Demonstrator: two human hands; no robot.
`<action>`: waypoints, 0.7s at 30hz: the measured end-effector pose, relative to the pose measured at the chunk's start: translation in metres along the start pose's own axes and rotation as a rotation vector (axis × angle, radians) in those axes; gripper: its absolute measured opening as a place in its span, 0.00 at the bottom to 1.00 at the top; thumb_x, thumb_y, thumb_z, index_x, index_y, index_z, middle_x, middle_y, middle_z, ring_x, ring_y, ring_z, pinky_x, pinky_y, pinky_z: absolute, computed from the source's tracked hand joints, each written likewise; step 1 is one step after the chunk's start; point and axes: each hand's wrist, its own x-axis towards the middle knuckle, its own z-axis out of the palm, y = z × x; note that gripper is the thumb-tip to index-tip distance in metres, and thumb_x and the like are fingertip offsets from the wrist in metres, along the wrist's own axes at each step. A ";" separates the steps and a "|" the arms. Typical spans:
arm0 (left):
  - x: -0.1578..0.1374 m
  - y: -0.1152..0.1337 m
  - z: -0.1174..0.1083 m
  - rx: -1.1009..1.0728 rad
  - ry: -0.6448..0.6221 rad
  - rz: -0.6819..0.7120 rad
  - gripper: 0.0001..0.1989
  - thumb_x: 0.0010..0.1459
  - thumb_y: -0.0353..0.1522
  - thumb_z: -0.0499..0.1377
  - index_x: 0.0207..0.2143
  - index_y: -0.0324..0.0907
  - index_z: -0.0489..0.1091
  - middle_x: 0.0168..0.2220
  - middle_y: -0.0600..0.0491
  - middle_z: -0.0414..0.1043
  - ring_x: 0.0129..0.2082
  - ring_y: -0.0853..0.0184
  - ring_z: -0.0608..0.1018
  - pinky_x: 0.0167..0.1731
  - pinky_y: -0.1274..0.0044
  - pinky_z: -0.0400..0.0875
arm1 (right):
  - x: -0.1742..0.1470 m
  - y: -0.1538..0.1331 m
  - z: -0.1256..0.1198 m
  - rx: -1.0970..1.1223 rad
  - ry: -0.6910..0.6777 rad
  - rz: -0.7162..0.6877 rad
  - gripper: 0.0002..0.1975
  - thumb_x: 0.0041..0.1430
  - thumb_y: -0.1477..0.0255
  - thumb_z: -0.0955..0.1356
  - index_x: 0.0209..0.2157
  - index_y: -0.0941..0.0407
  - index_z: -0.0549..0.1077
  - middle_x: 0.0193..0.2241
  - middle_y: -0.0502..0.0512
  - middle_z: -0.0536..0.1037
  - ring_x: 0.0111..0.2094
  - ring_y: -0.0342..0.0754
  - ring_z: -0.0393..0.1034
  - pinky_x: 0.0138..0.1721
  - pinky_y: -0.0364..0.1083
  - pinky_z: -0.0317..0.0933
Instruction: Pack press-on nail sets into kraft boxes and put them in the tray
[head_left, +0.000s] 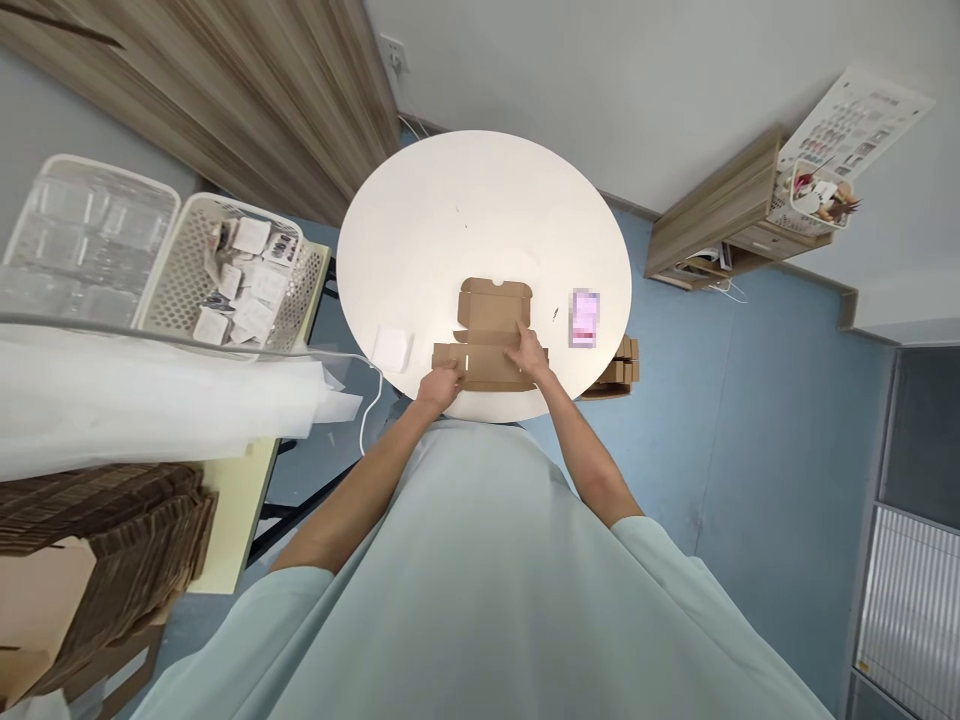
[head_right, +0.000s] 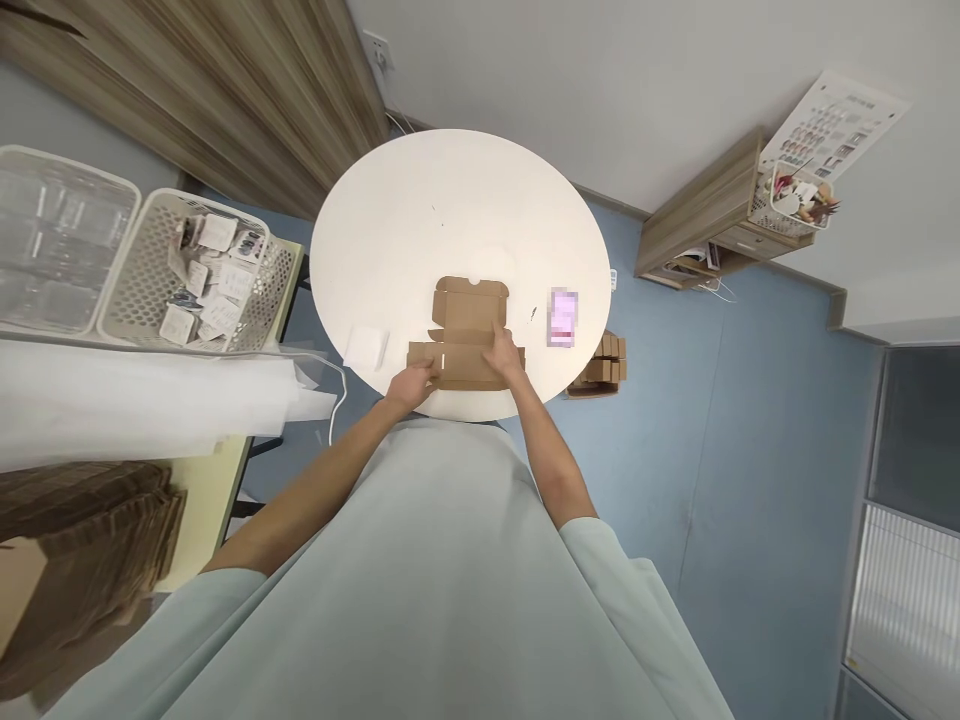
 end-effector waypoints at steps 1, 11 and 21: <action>0.001 0.000 -0.001 0.011 -0.017 -0.005 0.14 0.61 0.26 0.64 0.47 0.48 0.84 0.70 0.47 0.74 0.65 0.48 0.78 0.60 0.65 0.78 | -0.004 -0.001 0.001 -0.005 -0.017 0.009 0.51 0.64 0.69 0.72 0.82 0.51 0.47 0.68 0.69 0.66 0.57 0.62 0.77 0.63 0.62 0.72; 0.004 0.013 -0.010 0.069 -0.021 -0.168 0.25 0.66 0.30 0.61 0.65 0.43 0.71 0.57 0.39 0.83 0.57 0.46 0.83 0.54 0.62 0.78 | -0.056 0.016 0.008 -0.138 -0.201 -0.066 0.78 0.48 0.57 0.86 0.82 0.41 0.32 0.74 0.73 0.54 0.69 0.70 0.68 0.63 0.66 0.71; 0.006 0.010 -0.012 0.153 -0.031 -0.067 0.39 0.66 0.32 0.61 0.78 0.51 0.59 0.55 0.40 0.83 0.59 0.43 0.82 0.55 0.60 0.78 | -0.061 0.023 0.018 -0.220 -0.225 -0.087 0.81 0.44 0.63 0.88 0.82 0.40 0.32 0.77 0.76 0.48 0.73 0.74 0.62 0.63 0.66 0.72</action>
